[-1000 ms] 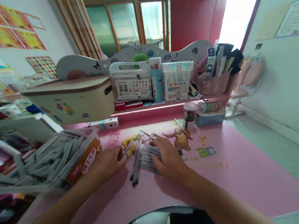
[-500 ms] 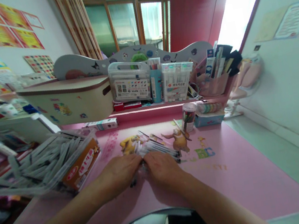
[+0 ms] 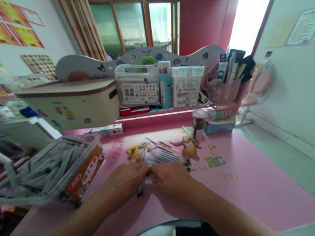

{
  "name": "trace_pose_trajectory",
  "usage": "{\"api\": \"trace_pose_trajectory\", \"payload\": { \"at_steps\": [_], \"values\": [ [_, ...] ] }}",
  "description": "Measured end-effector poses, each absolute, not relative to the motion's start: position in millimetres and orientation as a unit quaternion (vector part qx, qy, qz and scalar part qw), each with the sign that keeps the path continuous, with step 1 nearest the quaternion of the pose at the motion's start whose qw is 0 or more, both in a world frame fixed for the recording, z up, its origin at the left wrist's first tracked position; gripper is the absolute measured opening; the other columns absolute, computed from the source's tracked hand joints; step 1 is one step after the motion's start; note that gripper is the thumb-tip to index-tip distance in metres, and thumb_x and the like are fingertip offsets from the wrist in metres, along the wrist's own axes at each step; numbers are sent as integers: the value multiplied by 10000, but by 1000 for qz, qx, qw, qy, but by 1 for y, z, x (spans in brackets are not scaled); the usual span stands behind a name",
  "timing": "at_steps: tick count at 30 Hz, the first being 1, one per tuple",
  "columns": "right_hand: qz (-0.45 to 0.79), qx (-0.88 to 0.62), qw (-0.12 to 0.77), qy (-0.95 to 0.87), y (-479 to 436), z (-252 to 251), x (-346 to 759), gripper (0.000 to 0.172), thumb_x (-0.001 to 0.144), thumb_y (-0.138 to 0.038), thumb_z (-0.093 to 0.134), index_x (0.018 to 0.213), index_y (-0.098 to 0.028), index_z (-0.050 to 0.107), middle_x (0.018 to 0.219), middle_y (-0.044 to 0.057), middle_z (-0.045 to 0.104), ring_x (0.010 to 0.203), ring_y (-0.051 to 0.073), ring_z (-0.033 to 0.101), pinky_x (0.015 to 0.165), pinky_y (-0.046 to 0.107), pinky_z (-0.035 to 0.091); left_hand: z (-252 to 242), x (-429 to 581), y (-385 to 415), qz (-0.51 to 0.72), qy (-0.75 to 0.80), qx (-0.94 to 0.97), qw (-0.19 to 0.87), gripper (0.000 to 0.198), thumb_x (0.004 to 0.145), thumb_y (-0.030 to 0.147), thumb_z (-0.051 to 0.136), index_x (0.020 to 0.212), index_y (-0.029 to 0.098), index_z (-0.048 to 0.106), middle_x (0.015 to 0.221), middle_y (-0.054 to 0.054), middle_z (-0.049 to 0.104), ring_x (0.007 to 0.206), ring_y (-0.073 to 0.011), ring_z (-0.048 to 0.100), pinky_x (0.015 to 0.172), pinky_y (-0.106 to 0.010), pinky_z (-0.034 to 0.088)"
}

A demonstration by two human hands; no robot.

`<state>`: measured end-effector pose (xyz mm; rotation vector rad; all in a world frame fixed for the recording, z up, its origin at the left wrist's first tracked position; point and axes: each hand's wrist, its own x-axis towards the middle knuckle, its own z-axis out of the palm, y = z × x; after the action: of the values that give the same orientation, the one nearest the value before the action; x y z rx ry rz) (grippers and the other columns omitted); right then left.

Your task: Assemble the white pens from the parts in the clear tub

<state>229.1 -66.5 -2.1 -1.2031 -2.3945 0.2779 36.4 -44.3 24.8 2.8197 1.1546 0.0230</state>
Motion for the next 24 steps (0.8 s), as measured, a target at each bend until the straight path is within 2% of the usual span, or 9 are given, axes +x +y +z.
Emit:
{"api": "trace_pose_trajectory", "payload": {
  "at_steps": [6, 12, 15, 18, 20, 22, 24],
  "values": [
    [92, -447, 196, -868, -68, -1, 227, 194, 978, -250, 479, 976, -182, 661, 892, 64, 744, 794, 204, 665, 665, 286, 399, 25, 35, -47, 11, 373, 927, 33, 217, 843, 84, 493, 1003, 188, 596, 984, -83, 709, 908, -302, 684, 687, -395, 522],
    [101, -458, 184, -864, -66, 1, 229, 254, 988, -312, 456, 1021, -211, 687, 862, 58, 750, 743, 199, 658, 634, 279, 391, 33, 35, -51, 3, 370, 929, 4, 232, 825, 38, 497, 981, 167, 610, 939, -93, 705, 865, -273, 677, 677, -359, 518],
    [127, -467, 187, -855, -64, 3, 233, 295, 963, -331, 487, 1169, -220, 666, 894, 70, 744, 778, 217, 653, 661, 291, 411, 34, 34, -48, 18, 358, 933, -10, 222, 834, 44, 504, 978, 157, 628, 925, -107, 699, 864, -258, 663, 695, -342, 514],
    [171, -467, 243, -833, -63, 6, 238, 575, 860, -337, 610, 1405, -194, 494, 955, 79, 707, 796, 215, 617, 698, 308, 433, 29, 31, -41, 50, 378, 925, 0, 186, 864, 93, 509, 961, 157, 655, 920, -119, 697, 879, -252, 649, 746, -348, 510],
    [212, -470, 299, -803, -61, 8, 241, 699, 792, -280, 638, 1447, -171, 419, 936, 57, 655, 739, 181, 570, 681, 297, 428, 26, 30, -35, 106, 417, 902, 42, 194, 901, 152, 492, 966, 167, 674, 919, -113, 698, 886, -241, 640, 799, -361, 504],
    [261, -469, 369, -759, -58, 9, 244, 661, 773, -221, 587, 1412, -168, 425, 853, 13, 578, 672, 144, 504, 638, 271, 400, 24, 29, -31, 205, 439, 868, 109, 221, 922, 216, 489, 994, 187, 695, 980, -104, 692, 962, -238, 620, 892, -386, 480],
    [322, -465, 428, -705, -55, 8, 246, 498, 803, -220, 524, 1298, -177, 497, 745, -27, 485, 615, 125, 438, 589, 251, 359, 23, 30, -30, 322, 438, 817, 191, 219, 912, 280, 525, 987, 212, 719, 1068, -91, 663, 1065, -240, 583, 980, -405, 440]
  ]
}}
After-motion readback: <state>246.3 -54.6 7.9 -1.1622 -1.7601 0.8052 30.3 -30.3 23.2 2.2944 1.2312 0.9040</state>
